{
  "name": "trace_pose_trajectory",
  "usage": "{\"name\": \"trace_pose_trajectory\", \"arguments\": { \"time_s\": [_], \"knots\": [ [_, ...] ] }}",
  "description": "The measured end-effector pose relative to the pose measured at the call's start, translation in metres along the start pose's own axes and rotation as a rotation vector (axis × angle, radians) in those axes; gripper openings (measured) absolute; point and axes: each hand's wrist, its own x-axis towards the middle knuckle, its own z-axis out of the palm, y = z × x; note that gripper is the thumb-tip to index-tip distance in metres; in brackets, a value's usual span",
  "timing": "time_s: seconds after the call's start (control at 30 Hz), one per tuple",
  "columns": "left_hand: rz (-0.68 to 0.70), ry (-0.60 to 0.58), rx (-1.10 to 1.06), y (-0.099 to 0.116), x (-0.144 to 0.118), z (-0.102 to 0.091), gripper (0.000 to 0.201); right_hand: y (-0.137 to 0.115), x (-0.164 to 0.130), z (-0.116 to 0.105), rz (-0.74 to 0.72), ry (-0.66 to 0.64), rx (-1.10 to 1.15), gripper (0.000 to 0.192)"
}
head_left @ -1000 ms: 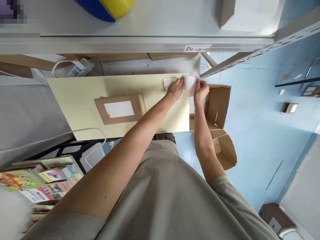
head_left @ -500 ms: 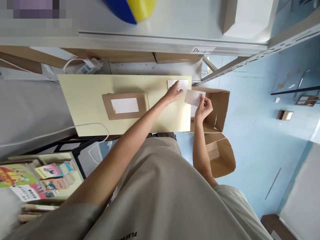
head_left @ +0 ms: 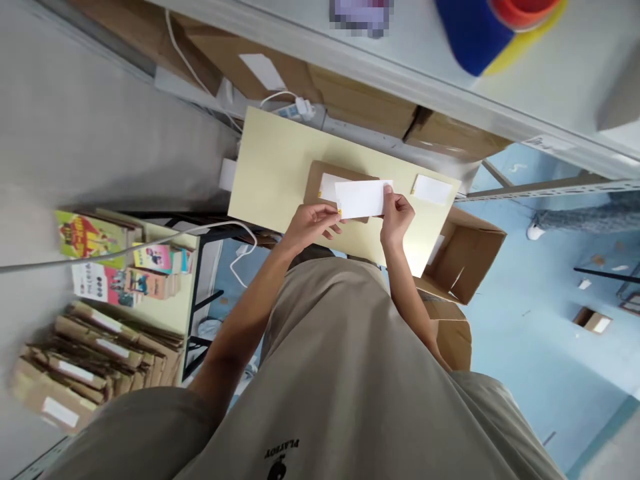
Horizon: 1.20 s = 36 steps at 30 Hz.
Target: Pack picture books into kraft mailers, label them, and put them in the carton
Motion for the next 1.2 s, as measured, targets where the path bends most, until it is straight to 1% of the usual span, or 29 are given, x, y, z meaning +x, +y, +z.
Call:
{"name": "trace_pose_trajectory", "arguments": {
  "time_s": [0.17,0.33,0.43,0.5,0.57,0.63,0.67,0.7,0.73,0.77,0.83,0.87,0.9,0.97,1.03,1.07,1.1,1.13,1.2],
  "knots": [
    [0.053,0.093,-0.053,-0.007,-0.036,-0.067,0.051,-0.015,-0.021,0.071,-0.102,-0.145,-0.102,0.068],
    [0.110,0.147,-0.141,-0.027,-0.050,-0.127,0.048,-0.019,-0.042,0.135,-0.092,-0.269,-0.160,0.065],
    [0.133,0.180,-0.173,-0.038,-0.054,-0.158,0.045,-0.019,-0.051,0.165,-0.126,-0.348,-0.252,0.061],
    [0.144,0.204,-0.184,-0.043,-0.055,-0.176,0.043,-0.023,-0.060,0.179,-0.216,-0.335,-0.337,0.055],
    [0.161,0.225,-0.185,-0.047,-0.055,-0.192,0.041,-0.032,-0.073,0.189,-0.343,-0.345,-0.413,0.049],
    [0.201,0.243,-0.178,-0.049,-0.054,-0.205,0.038,-0.043,-0.089,0.195,-0.462,-0.442,-0.454,0.046],
    [0.233,0.248,-0.176,-0.050,-0.054,-0.211,0.036,-0.047,-0.095,0.197,-0.493,-0.497,-0.461,0.048],
    [0.268,0.253,-0.180,-0.050,-0.053,-0.217,0.035,-0.050,-0.100,0.199,-0.495,-0.532,-0.460,0.052],
    [0.299,0.253,-0.192,-0.050,-0.052,-0.222,0.035,-0.052,-0.102,0.201,-0.465,-0.536,-0.451,0.058],
    [0.317,0.245,-0.212,-0.049,-0.051,-0.228,0.035,-0.052,-0.102,0.203,-0.402,-0.522,-0.434,0.067],
    [0.304,0.205,-0.266,-0.047,-0.048,-0.240,0.037,-0.050,-0.098,0.205,-0.207,-0.506,-0.364,0.084],
    [0.282,0.177,-0.291,-0.046,-0.047,-0.247,0.038,-0.050,-0.095,0.206,-0.108,-0.524,-0.318,0.088],
    [0.260,0.149,-0.309,-0.045,-0.044,-0.253,0.038,-0.049,-0.093,0.207,-0.025,-0.559,-0.273,0.090],
    [0.232,0.113,-0.337,-0.045,-0.037,-0.264,0.039,-0.052,-0.095,0.208,0.078,-0.656,-0.205,0.085],
    [0.219,0.113,-0.380,-0.046,-0.027,-0.271,0.041,-0.057,-0.103,0.211,0.119,-0.749,-0.178,0.075],
    [0.209,0.117,-0.410,-0.047,-0.022,-0.273,0.042,-0.060,-0.109,0.213,0.129,-0.773,-0.174,0.072],
    [0.196,0.113,-0.441,-0.048,-0.018,-0.274,0.044,-0.064,-0.115,0.216,0.131,-0.769,-0.171,0.070],
    [0.180,0.097,-0.467,-0.048,-0.015,-0.273,0.045,-0.067,-0.120,0.219,0.121,-0.732,-0.168,0.068],
    [0.150,0.021,-0.491,-0.047,-0.013,-0.270,0.048,-0.071,-0.128,0.224,0.066,-0.591,-0.160,0.066]
  ]
}}
